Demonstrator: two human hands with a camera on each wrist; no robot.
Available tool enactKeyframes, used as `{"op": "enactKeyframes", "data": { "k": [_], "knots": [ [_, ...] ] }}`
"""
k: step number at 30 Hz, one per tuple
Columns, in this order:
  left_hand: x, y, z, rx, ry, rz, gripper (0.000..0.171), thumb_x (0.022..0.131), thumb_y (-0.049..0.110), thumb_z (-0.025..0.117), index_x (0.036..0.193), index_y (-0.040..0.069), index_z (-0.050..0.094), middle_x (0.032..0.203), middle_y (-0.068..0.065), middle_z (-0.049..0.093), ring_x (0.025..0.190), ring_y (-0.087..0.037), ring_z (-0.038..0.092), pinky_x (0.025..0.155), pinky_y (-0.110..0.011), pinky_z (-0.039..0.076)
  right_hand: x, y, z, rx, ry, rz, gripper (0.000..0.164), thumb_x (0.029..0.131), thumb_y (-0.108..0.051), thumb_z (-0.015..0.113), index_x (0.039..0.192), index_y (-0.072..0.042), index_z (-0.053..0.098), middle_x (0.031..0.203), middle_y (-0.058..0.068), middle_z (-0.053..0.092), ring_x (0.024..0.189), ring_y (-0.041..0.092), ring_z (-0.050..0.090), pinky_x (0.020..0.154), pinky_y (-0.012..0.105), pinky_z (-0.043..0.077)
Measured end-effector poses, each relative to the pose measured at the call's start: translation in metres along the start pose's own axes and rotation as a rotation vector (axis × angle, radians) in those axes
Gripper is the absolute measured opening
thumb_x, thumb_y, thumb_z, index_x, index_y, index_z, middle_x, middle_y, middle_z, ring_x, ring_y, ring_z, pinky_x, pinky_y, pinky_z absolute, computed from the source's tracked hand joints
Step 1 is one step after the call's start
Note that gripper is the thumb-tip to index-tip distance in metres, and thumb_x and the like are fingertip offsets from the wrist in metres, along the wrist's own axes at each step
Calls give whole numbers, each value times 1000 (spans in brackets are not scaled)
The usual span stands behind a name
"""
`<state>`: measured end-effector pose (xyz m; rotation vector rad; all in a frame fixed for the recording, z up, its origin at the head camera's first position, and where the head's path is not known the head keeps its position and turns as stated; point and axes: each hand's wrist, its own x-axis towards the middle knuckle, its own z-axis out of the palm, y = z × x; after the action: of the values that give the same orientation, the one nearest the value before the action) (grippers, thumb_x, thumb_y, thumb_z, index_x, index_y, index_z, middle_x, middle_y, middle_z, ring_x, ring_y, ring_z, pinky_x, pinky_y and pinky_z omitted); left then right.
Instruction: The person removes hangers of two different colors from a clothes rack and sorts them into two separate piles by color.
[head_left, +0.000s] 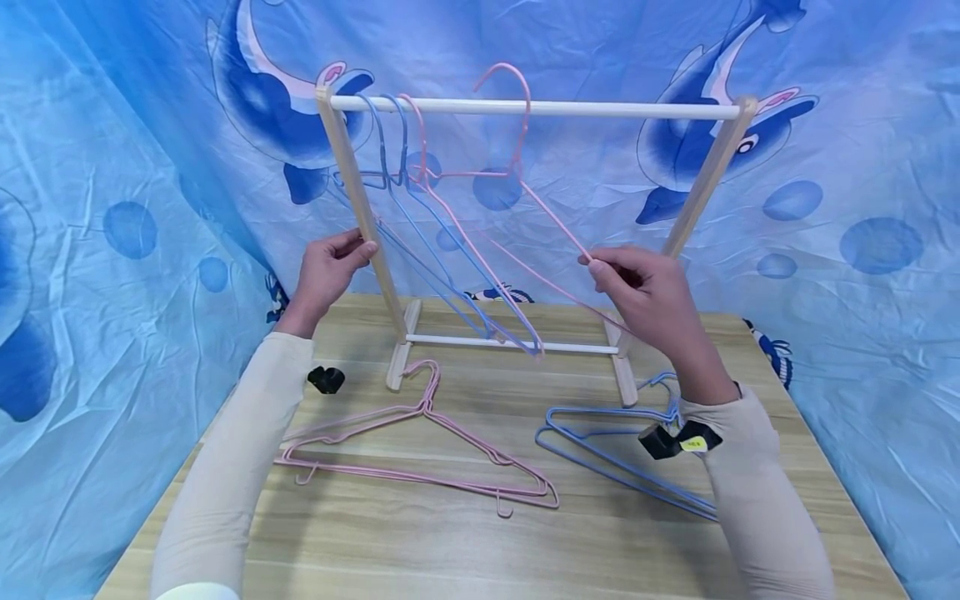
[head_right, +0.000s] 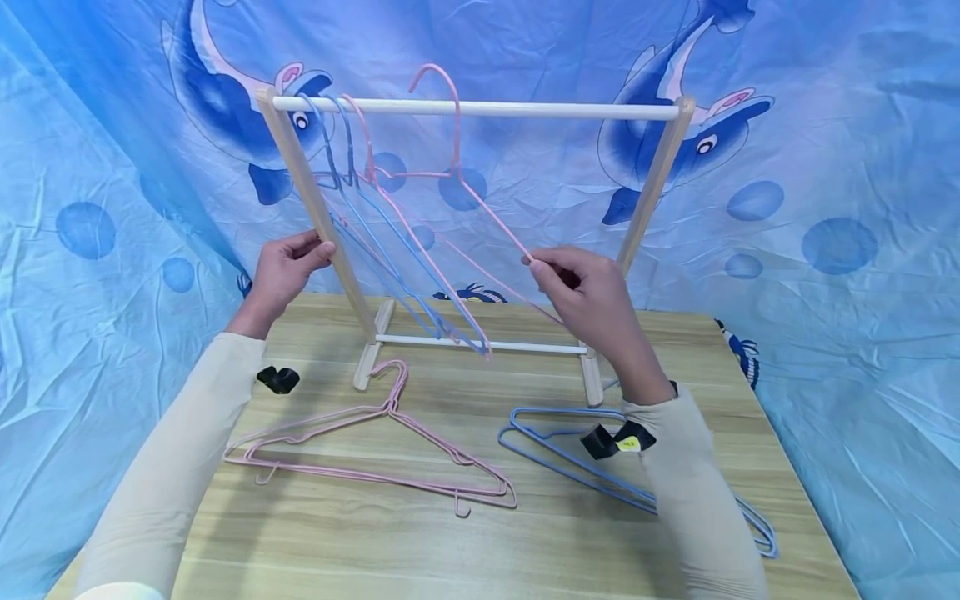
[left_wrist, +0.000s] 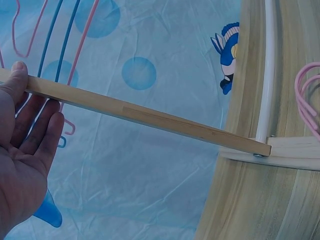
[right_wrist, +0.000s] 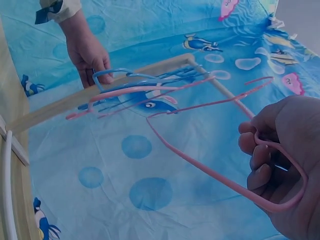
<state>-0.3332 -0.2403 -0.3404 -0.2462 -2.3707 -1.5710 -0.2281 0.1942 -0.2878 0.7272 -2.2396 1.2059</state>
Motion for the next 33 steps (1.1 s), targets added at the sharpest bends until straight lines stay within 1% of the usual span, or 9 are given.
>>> {"op": "enactKeyframes", "data": {
  "k": [7, 11, 16, 22, 26, 28, 29, 32, 33],
  "knots": [
    [-1, 2, 0, -2, -5, 2, 49, 100, 38, 66, 143, 16, 61, 133, -18, 67, 114, -14, 67, 99, -30, 56, -23, 3, -21, -68, 39, -22, 19, 101, -4, 64, 110, -6, 80, 81, -7, 67, 64, 7, 53, 55, 18, 40],
    [0, 3, 0, -5, -8, -1, 48, 100, 38, 66, 143, 17, 61, 134, -17, 67, 114, -14, 67, 100, -32, 56, -39, 10, -33, -83, 62, -20, 19, 99, 2, 64, 109, -3, 80, 80, -8, 67, 65, 5, 51, 56, 16, 40],
    [1, 1, -1, -13, -12, 2, 48, 100, 38, 66, 143, 17, 61, 134, -17, 66, 112, -11, 67, 100, -33, 56, -59, 25, -43, -88, 76, -27, 21, 96, 9, 63, 106, 1, 79, 77, -8, 64, 62, 6, 46, 51, 20, 35],
    [2, -3, -2, -17, -5, 6, 47, 101, 34, 66, 143, 14, 61, 135, -19, 66, 108, -6, 67, 99, -31, 56, -82, 43, -48, -101, 74, -8, 21, 95, 11, 63, 106, 2, 79, 76, -5, 65, 60, 4, 47, 49, 20, 35],
    [2, -3, -2, -17, -5, 5, 48, 100, 34, 66, 143, 14, 61, 134, -19, 66, 109, -8, 67, 100, -35, 56, -94, 55, -50, -102, 39, -19, 21, 95, 10, 63, 108, 2, 78, 74, -3, 64, 55, 3, 44, 45, 22, 34],
    [2, -3, -2, -14, -8, -1, 48, 101, 34, 66, 144, 13, 60, 135, -20, 66, 111, -9, 67, 102, -39, 55, -100, 62, -49, -89, 21, -18, 22, 95, 12, 62, 108, 2, 78, 73, -5, 63, 53, 4, 42, 42, 23, 33],
    [2, -3, -2, -13, -9, -2, 49, 101, 34, 66, 144, 12, 60, 135, -20, 65, 112, -10, 67, 103, -40, 54, -103, 65, -49, -75, 15, -6, 22, 95, 13, 62, 108, 3, 77, 73, -6, 62, 54, 4, 42, 42, 23, 32],
    [2, -3, -1, -9, -9, 1, 49, 101, 35, 65, 144, 13, 60, 134, -20, 66, 113, -13, 67, 102, -38, 55, -111, 74, -45, -40, 6, 24, 22, 95, 14, 61, 107, 5, 77, 72, -6, 62, 54, 5, 44, 42, 25, 33],
    [2, -3, -1, -7, -8, 3, 49, 101, 35, 65, 144, 13, 60, 134, -19, 66, 113, -13, 67, 102, -37, 55, -114, 76, -43, -33, 2, 47, 22, 95, 14, 61, 107, 5, 76, 72, -6, 62, 54, 5, 44, 42, 26, 33]
  ]
}}
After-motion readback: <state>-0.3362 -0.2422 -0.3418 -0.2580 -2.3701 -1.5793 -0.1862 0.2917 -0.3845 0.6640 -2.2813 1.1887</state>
